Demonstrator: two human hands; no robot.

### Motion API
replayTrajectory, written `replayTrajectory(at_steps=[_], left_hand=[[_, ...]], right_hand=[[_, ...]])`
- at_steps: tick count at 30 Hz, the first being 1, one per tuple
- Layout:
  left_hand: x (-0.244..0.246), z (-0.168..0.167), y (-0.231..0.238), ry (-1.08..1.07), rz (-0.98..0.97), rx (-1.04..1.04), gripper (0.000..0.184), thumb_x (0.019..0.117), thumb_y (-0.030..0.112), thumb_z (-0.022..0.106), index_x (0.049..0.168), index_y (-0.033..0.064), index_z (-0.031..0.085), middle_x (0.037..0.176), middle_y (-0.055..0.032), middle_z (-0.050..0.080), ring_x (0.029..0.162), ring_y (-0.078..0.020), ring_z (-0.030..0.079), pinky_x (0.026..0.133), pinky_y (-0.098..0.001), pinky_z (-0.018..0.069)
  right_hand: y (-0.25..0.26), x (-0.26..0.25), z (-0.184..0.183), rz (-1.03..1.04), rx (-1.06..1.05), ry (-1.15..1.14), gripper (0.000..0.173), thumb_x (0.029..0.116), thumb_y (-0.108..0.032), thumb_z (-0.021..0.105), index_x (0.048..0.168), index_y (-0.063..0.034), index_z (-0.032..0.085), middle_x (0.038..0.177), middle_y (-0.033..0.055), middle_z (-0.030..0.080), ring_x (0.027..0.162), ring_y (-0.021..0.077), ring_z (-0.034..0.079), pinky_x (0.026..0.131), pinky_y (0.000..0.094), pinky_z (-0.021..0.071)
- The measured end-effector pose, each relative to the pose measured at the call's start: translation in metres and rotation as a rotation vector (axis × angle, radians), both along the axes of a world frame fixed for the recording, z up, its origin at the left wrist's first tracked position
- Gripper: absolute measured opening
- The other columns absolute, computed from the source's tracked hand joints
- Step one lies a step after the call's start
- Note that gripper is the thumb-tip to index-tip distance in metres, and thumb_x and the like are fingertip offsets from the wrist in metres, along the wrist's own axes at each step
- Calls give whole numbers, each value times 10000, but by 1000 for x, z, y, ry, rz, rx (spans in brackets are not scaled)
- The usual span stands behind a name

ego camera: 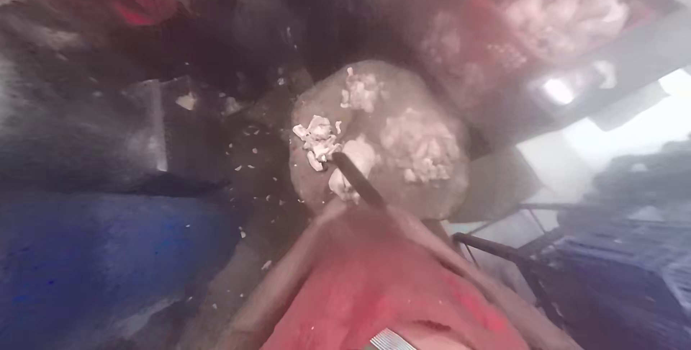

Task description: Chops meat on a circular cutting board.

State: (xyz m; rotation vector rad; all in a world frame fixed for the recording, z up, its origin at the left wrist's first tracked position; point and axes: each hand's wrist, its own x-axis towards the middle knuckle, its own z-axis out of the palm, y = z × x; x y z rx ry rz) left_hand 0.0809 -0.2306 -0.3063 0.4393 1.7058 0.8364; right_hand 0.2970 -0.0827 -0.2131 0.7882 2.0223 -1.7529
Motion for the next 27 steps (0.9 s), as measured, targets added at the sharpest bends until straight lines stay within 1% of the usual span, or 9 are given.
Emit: replayTrajectory(at_steps=[2, 6, 8, 10, 16, 18, 20, 24, 27], left_hand=[[-3, 3, -4, 32, -15, -26, 378, 975, 255, 653, 1278, 33, 613, 1088, -97, 691, 964, -161, 668, 894, -401, 560], [-3, 8, -16, -36, 51, 20, 383, 965, 243, 653, 1285, 38, 602, 1051, -92, 699, 914, -157, 681, 842, -393, 584], [1, 14, -22, -109, 61, 18, 258, 1005, 231, 597, 1168, 34, 627, 883, -37, 674, 734, -111, 638, 684, -317, 559], [4, 11, -22, -162, 62, 21, 240, 1033, 232, 558, 1140, 29, 629, 834, -16, 656, 676, -93, 612, 643, -287, 543], [8, -14, -44, -164, 13, -72, 275, 1032, 282, 574, 1146, 41, 644, 854, -25, 660, 687, -105, 616, 646, -298, 542], [1, -16, -51, -85, -42, -133, 337, 1014, 338, 589, 1152, 38, 659, 882, -61, 687, 725, -151, 651, 696, -373, 572], [-3, -10, -46, -97, -46, -102, 308, 1008, 303, 596, 1147, 38, 664, 904, -60, 695, 745, -149, 655, 712, -371, 569], [-24, 70, -19, -223, 96, 220, 160, 930, 86, 627, 1077, 25, 639, 878, -32, 713, 771, -123, 690, 745, -318, 600], [-57, 135, 4, 358, -261, 141, 306, 971, 299, 633, 1109, 30, 682, 967, -94, 710, 908, -201, 690, 846, -458, 569]], right_hand=[[-4, -35, 12, 121, 109, -71, 645, 1100, -538, 184, 1281, -75, 596, 1044, 132, 648, 916, 234, 640, 864, 460, 533], [5, -70, 11, 264, 633, -115, 682, 1060, -631, 258, 1319, -118, 625, 1094, 177, 714, 1060, 350, 692, 928, 607, 535], [11, -77, 22, 312, 806, -83, 681, 1052, -649, 255, 1335, -153, 625, 1095, 167, 723, 1073, 369, 692, 928, 627, 532], [14, -78, 18, 331, 862, -77, 671, 1050, -649, 269, 1346, -157, 614, 1107, 162, 716, 1068, 372, 691, 909, 617, 541], [46, 4, -36, 360, 712, -503, 807, 1020, -716, 213, 1400, -118, 599, 1188, 219, 702, 1151, 425, 660, 969, 660, 501], [63, 36, -42, 331, 638, -574, 835, 1008, -733, 183, 1251, -96, 665, 1141, 201, 710, 1122, 390, 676, 958, 639, 517], [67, 47, -33, 329, 575, -550, 828, 1012, -727, 180, 1234, -91, 662, 1124, 204, 707, 1101, 384, 681, 946, 635, 517], [49, 64, -46, 89, 322, -397, 758, 1044, -671, 209, 1280, -89, 633, 1094, 185, 695, 1009, 324, 690, 902, 574, 548], [24, 76, -62, -233, 61, -242, 719, 1078, -597, 214, 1224, -43, 648, 971, 125, 687, 864, 212, 672, 812, 450, 572]])
